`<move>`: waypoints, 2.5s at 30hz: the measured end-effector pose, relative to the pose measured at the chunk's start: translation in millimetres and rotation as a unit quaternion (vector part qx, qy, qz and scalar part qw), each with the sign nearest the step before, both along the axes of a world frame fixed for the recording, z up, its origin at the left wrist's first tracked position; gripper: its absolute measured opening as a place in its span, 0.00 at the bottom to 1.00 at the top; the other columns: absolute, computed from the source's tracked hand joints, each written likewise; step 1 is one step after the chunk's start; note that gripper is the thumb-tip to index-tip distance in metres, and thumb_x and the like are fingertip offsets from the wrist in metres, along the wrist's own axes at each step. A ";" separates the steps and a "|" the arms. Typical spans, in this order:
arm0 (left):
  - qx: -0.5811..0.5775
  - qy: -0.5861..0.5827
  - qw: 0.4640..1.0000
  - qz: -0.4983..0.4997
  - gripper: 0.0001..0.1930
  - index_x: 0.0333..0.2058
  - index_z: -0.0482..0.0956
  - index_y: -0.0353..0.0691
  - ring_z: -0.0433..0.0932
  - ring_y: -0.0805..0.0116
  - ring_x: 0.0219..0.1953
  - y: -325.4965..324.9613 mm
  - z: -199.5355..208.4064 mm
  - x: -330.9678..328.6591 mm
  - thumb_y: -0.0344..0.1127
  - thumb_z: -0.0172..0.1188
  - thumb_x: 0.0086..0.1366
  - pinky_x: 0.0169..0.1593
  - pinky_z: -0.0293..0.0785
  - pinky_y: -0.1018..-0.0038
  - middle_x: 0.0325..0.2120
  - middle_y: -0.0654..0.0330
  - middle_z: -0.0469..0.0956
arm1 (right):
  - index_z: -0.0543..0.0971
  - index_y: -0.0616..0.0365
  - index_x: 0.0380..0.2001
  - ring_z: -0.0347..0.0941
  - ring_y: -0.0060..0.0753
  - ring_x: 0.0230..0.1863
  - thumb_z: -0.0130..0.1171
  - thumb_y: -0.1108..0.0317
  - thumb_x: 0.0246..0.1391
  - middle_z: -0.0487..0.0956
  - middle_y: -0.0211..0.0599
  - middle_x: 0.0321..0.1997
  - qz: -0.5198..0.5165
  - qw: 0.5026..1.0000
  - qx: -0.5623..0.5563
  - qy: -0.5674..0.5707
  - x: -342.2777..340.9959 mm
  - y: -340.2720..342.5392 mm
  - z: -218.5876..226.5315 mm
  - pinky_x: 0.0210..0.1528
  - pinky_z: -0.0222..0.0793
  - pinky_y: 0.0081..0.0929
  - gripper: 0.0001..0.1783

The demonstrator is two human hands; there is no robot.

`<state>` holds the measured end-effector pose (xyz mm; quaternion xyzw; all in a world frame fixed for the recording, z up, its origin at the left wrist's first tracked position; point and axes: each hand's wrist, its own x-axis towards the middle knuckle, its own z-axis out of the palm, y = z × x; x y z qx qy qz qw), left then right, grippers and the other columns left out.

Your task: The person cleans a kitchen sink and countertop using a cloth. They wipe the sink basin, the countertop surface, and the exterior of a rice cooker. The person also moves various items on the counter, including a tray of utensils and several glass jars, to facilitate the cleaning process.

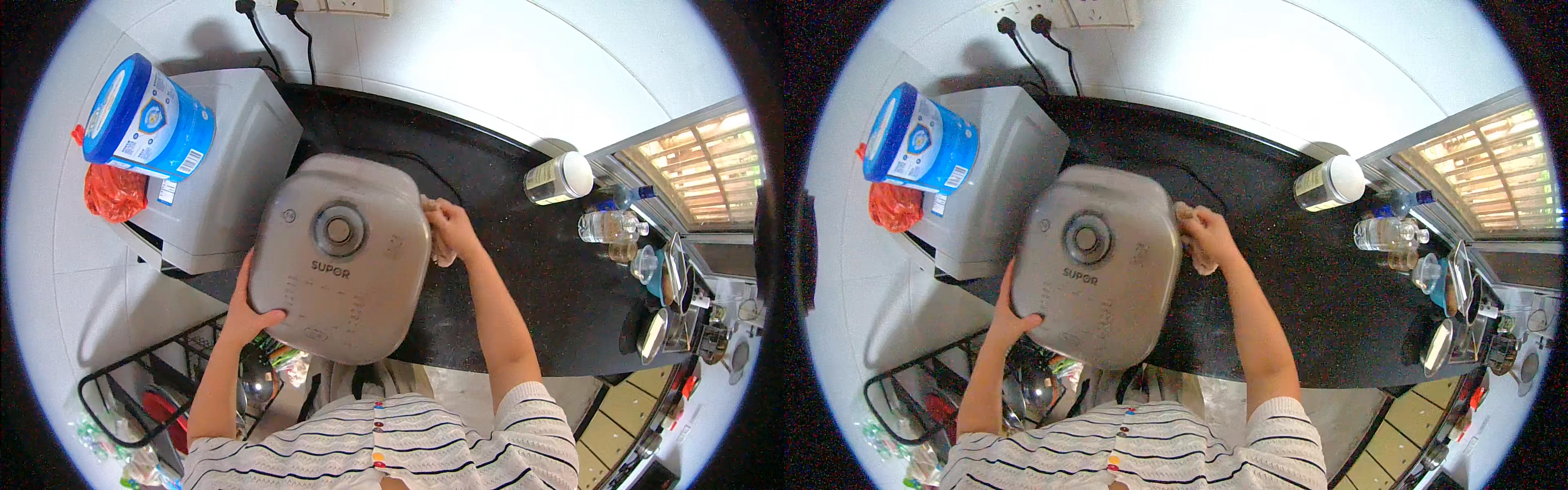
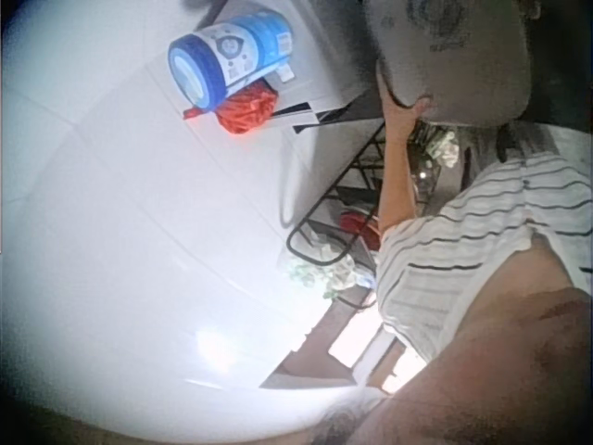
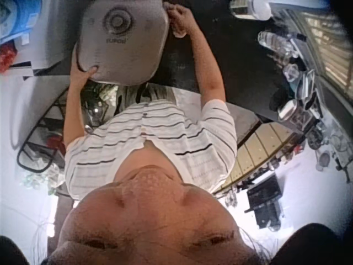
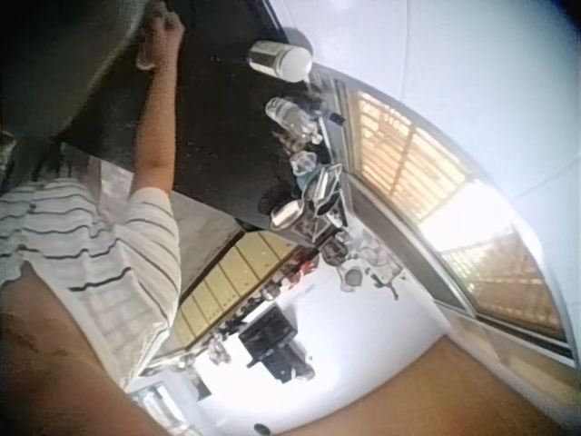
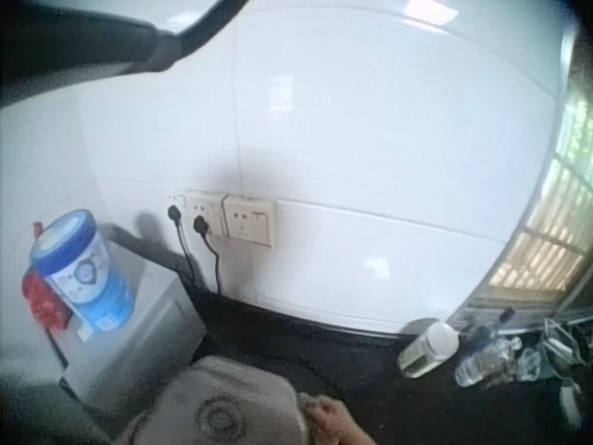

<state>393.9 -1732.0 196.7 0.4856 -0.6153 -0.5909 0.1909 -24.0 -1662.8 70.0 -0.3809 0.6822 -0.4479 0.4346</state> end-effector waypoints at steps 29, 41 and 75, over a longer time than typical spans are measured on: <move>-0.097 0.025 0.944 -0.313 0.30 0.60 0.66 0.34 0.72 0.60 0.58 -153.3 26.2 -292.0 0.33 0.63 0.59 0.62 0.64 0.69 0.55 0.53 0.75 | 0.60 0.60 0.68 0.58 0.37 0.69 0.45 0.53 0.70 0.63 0.38 0.69 0.091 0.969 -0.213 -0.090 -52.5 -82.0 159.3 0.71 0.50 0.33 0.31; -0.530 -0.272 0.747 -0.296 0.35 0.60 0.66 0.44 0.70 0.45 0.54 -213.0 7.7 -297.5 0.24 0.61 0.50 0.58 0.69 0.56 0.53 0.49 0.70 | 0.76 0.53 0.55 0.69 0.52 0.50 0.56 0.72 0.58 0.74 0.49 0.48 -0.165 0.910 -0.126 0.358 -107.9 -42.0 87.8 0.55 0.64 0.39 0.20; -0.478 -0.494 0.661 -0.301 0.14 0.43 0.78 0.35 0.76 0.51 0.44 -206.1 -169.5 -323.7 0.33 0.57 0.59 0.41 0.78 0.58 0.43 0.51 0.73 | 0.80 0.55 0.40 0.71 0.54 0.53 0.50 0.61 0.60 0.74 0.45 0.49 -0.080 0.936 -0.063 0.337 -27.2 -173.5 -68.3 0.50 0.72 0.51 0.13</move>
